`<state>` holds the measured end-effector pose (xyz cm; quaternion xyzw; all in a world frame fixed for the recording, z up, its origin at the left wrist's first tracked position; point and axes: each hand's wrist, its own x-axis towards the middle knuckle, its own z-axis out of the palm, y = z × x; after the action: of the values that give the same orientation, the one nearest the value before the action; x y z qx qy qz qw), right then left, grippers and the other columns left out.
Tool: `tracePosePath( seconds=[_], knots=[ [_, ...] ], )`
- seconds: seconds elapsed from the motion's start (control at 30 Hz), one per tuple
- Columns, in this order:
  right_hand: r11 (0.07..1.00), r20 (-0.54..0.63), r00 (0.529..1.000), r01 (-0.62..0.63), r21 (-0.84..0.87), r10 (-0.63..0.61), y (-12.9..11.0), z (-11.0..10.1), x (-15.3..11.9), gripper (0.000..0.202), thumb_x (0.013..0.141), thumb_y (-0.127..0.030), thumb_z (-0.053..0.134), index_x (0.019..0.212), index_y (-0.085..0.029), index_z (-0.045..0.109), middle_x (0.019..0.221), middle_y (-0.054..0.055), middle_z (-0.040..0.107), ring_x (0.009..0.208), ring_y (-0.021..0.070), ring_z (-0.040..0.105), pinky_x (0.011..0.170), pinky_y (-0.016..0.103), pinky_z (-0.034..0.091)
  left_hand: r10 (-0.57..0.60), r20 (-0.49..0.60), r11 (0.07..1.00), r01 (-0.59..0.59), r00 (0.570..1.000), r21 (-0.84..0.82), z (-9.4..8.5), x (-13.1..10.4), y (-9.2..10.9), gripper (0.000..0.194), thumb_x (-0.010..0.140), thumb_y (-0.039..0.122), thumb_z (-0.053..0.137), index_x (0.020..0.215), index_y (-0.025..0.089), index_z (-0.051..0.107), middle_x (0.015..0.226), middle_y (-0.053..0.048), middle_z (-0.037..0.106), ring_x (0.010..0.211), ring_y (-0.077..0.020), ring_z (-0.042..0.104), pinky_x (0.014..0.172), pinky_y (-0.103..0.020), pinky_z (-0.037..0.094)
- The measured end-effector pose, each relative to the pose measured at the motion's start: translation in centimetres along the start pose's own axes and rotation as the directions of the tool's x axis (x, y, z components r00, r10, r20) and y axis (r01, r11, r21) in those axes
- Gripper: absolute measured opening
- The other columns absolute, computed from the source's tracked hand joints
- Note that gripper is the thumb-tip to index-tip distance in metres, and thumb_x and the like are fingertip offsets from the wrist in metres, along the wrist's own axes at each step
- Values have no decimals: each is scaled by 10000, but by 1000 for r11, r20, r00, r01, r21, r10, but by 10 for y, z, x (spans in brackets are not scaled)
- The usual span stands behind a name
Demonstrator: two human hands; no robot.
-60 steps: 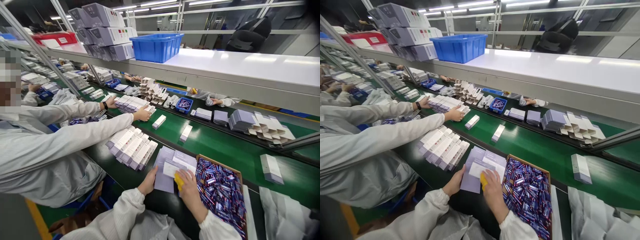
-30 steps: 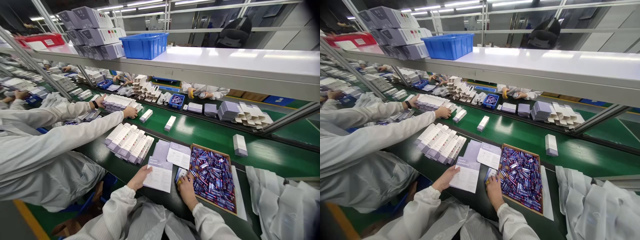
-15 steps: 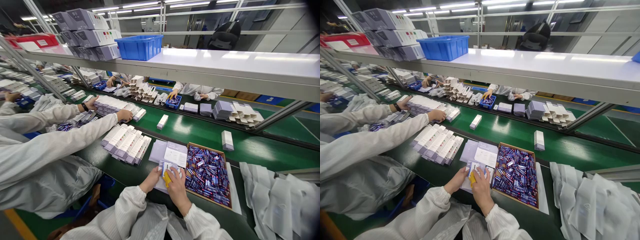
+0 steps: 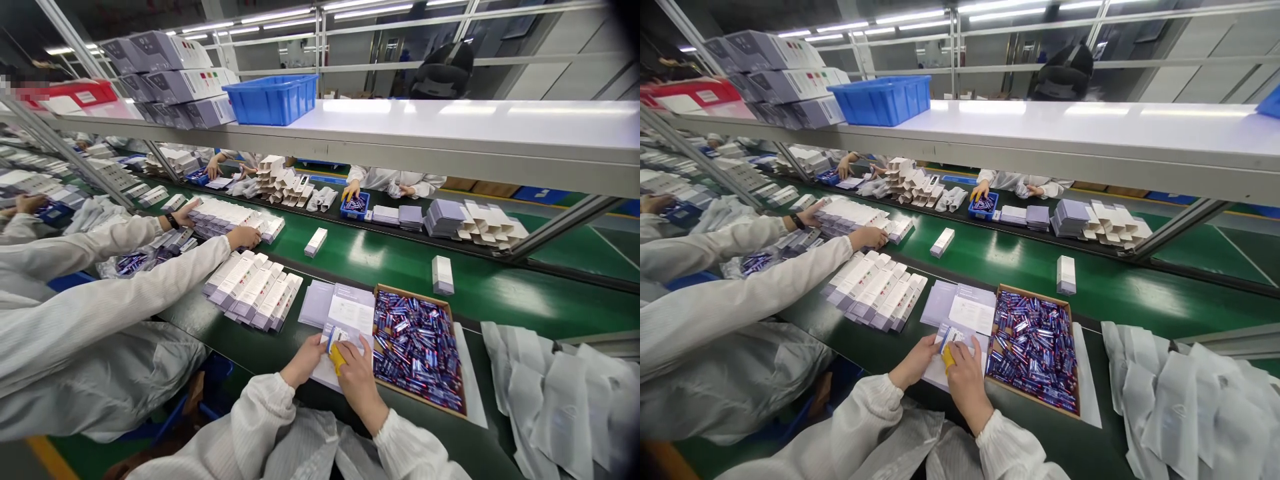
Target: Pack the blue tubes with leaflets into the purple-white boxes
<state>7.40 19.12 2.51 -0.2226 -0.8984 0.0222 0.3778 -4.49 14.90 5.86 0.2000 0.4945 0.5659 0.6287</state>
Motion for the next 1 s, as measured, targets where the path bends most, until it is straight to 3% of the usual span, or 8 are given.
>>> tracePosePath(
  seconds=[0.2, 0.4, 0.57, 0.7, 0.83, 0.9, 0.93, 1.0],
  knots=[
    [998, 39, 999, 3, 56, -5, -1, 1, -4, 236, 750, -50, 449, 750, -205, 627, 886, 23, 637, 908, 170, 497, 999, 441, 186, -14, -56, 998, 11, 998, -54, -6, -4, -1, 411, 603, 432, 675, 845, 102, 633, 706, -62, 662, 676, -193, 594, 684, -299, 412],
    [973, 188, 971, -179, 146, 150, -3, -9, -2, 189, 784, -192, 481, 921, -170, 610, 943, 54, 622, 940, 181, 506, 861, 313, 374, -11, -92, 1000, 8, 996, -30, -8, -2, -3, 367, 576, 321, 721, 848, 104, 605, 759, -71, 667, 730, -198, 602, 739, -306, 417],
    [818, 159, 803, -555, -152, 574, 68, -28, 7, 244, 797, -168, 379, 883, -133, 605, 797, 88, 613, 732, 184, 549, 680, 285, 417, -42, -103, 998, 38, 994, -40, -14, 2, 3, 361, 644, 335, 660, 928, 126, 581, 774, -64, 665, 756, -230, 605, 744, -347, 424],
    [832, 336, 773, -422, -361, 538, 121, -17, -11, 391, 698, -69, 421, 1062, -114, 555, 965, 152, 580, 865, 250, 534, 723, 338, 393, -29, -112, 999, 25, 993, -37, -20, -1, 0, 344, 582, 329, 705, 845, 125, 617, 730, -47, 655, 702, -209, 591, 703, -322, 418],
    [909, 528, 750, -247, -336, 399, 159, 19, -47, 283, 701, -84, 379, 765, -141, 648, 828, 169, 604, 810, 273, 559, 730, 373, 401, 1, -200, 1000, -5, 980, -20, -24, -3, -7, 366, 487, 364, 749, 733, 115, 639, 645, -39, 628, 606, -174, 561, 658, -318, 412],
    [927, 514, 772, -318, -199, 375, 177, 29, -57, 255, 645, -99, 411, 717, -185, 639, 806, 149, 626, 821, 272, 574, 794, 386, 397, 8, -245, 1000, -11, 970, -8, -29, -5, -10, 369, 471, 383, 750, 711, 123, 645, 645, -40, 624, 614, -178, 556, 647, -317, 411],
    [895, 509, 744, -420, -149, 433, 184, 29, -57, 241, 620, -120, 422, 697, -213, 630, 766, 128, 635, 788, 272, 588, 778, 390, 414, 9, -260, 1000, -11, 966, -5, -31, -7, -12, 366, 466, 390, 750, 700, 128, 646, 645, -39, 623, 624, -183, 557, 644, -315, 411],
    [748, 496, 610, -650, -132, 618, 190, 16, -49, 210, 589, -183, 442, 688, -253, 614, 659, 96, 631, 660, 286, 601, 698, 416, 449, 7, -273, 1000, -7, 962, 0, -35, -12, -15, 355, 460, 395, 749, 684, 139, 644, 644, -36, 621, 649, -191, 562, 643, -311, 411]
  ],
)
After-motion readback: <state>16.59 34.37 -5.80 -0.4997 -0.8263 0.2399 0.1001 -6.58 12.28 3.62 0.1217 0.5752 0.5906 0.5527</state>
